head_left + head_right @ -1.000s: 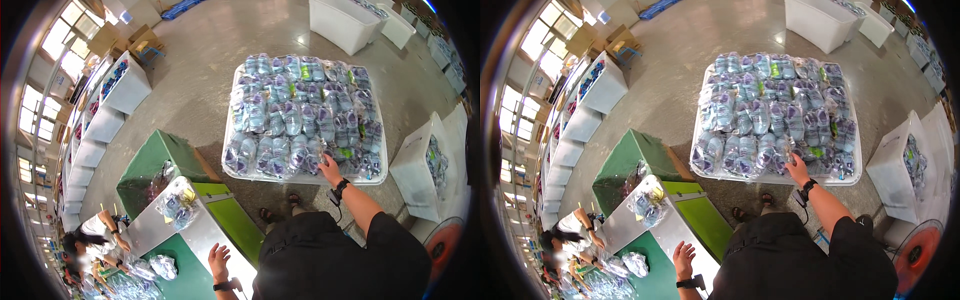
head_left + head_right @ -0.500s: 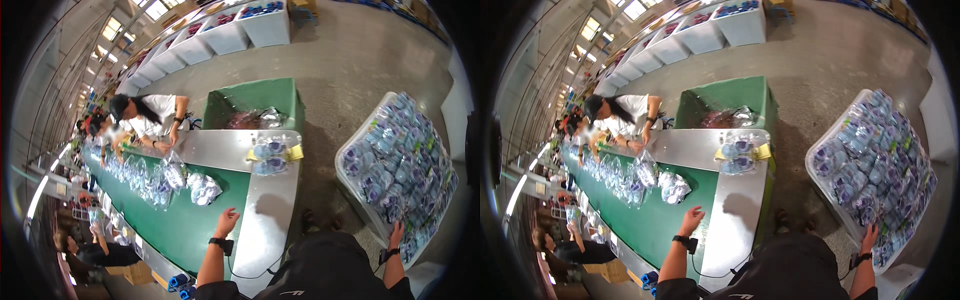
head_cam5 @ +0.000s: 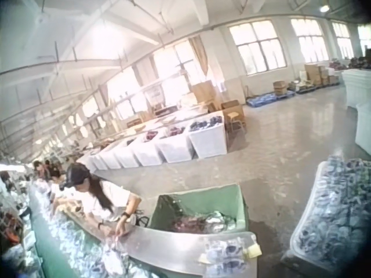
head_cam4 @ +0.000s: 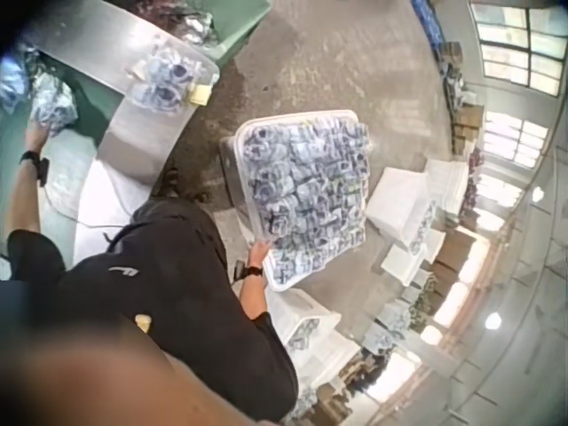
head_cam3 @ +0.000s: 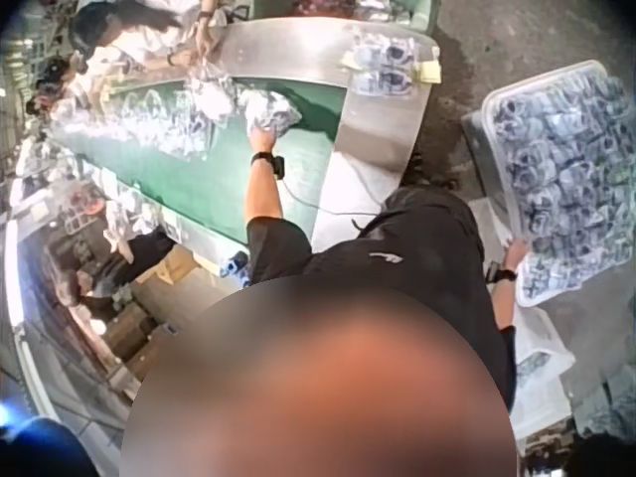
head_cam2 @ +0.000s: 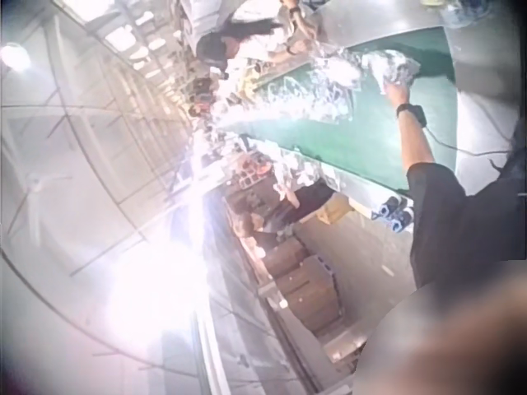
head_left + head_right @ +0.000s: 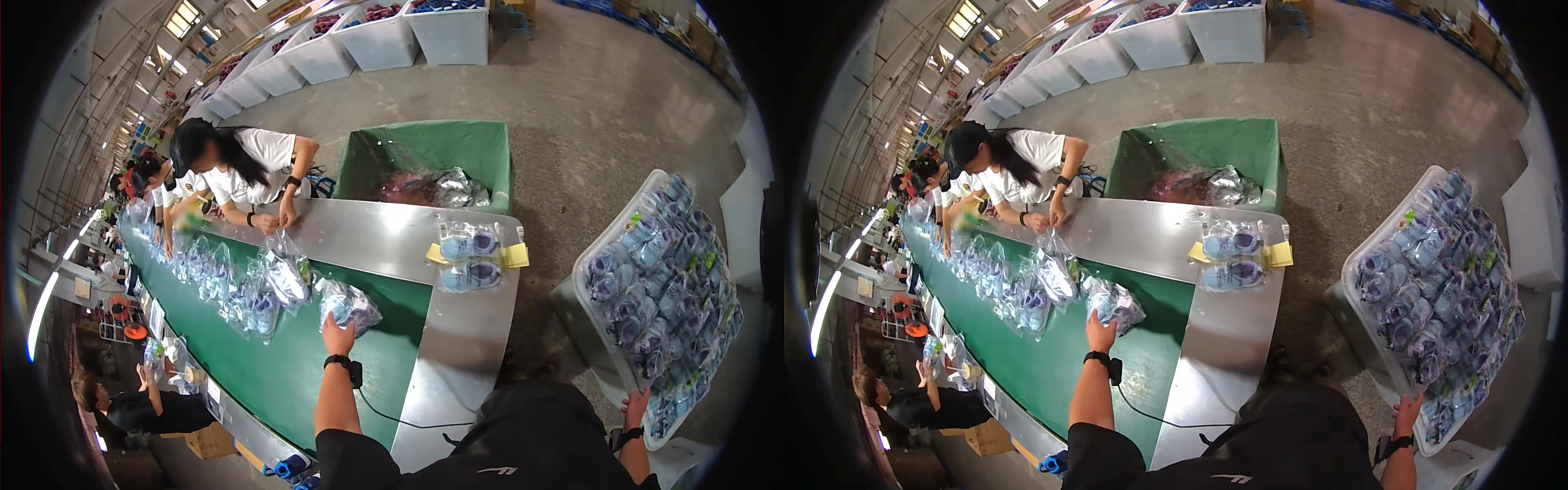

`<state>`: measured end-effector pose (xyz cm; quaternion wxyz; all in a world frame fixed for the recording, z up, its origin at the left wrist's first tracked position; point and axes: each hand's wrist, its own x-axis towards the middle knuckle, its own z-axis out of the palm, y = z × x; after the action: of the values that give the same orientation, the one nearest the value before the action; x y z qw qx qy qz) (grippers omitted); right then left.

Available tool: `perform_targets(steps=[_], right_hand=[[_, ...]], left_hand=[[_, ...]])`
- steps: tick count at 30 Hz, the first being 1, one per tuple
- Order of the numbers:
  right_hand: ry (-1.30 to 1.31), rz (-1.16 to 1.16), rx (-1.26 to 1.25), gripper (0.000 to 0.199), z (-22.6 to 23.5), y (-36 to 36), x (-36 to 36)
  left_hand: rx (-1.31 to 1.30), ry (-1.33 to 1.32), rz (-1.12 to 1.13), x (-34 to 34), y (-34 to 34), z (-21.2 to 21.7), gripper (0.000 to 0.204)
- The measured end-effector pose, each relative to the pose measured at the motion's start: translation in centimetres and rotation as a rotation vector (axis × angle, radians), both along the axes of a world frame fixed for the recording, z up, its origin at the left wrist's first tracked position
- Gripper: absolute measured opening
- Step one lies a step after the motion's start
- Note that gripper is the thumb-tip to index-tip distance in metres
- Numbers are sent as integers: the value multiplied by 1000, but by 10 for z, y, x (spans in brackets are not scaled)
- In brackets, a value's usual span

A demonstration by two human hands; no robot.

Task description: The person picks packaged slippers from a large white bin and places them onto a green conveyor belt. The person handles the items one at a time, moving them from the bin to the belt where other workers are present.

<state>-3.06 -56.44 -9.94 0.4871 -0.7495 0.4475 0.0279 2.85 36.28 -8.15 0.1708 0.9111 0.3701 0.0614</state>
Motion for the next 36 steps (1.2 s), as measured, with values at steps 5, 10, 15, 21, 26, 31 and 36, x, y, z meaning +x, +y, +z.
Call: perform_targets(steps=[5,10,15,21,26,31,36], right_hand=[[28,173,-31,69,23,27,15],[174,310,86,60,32,37,36],[180,518,146,51,32,54,56],[180,644,124,47,32,64,78],[157,648,155,48,30,62,89],[104,632,180,47,32,66,83],[-58,670,245,41,63,82,93]], left_hand=[[-61,25,22,-7,-11,-19,79],[105,-55,-47,-36,-105,-20,86],[-162,-273,99,-73,-181,-13,73],[-1461,-1074,903,-119,-206,-16,90],[-1263,-977,865,-109,-186,-18,69],[-1089,-988,880,-86,-179,-12,50],[-1448,-930,551,-68,-197,6,45]])
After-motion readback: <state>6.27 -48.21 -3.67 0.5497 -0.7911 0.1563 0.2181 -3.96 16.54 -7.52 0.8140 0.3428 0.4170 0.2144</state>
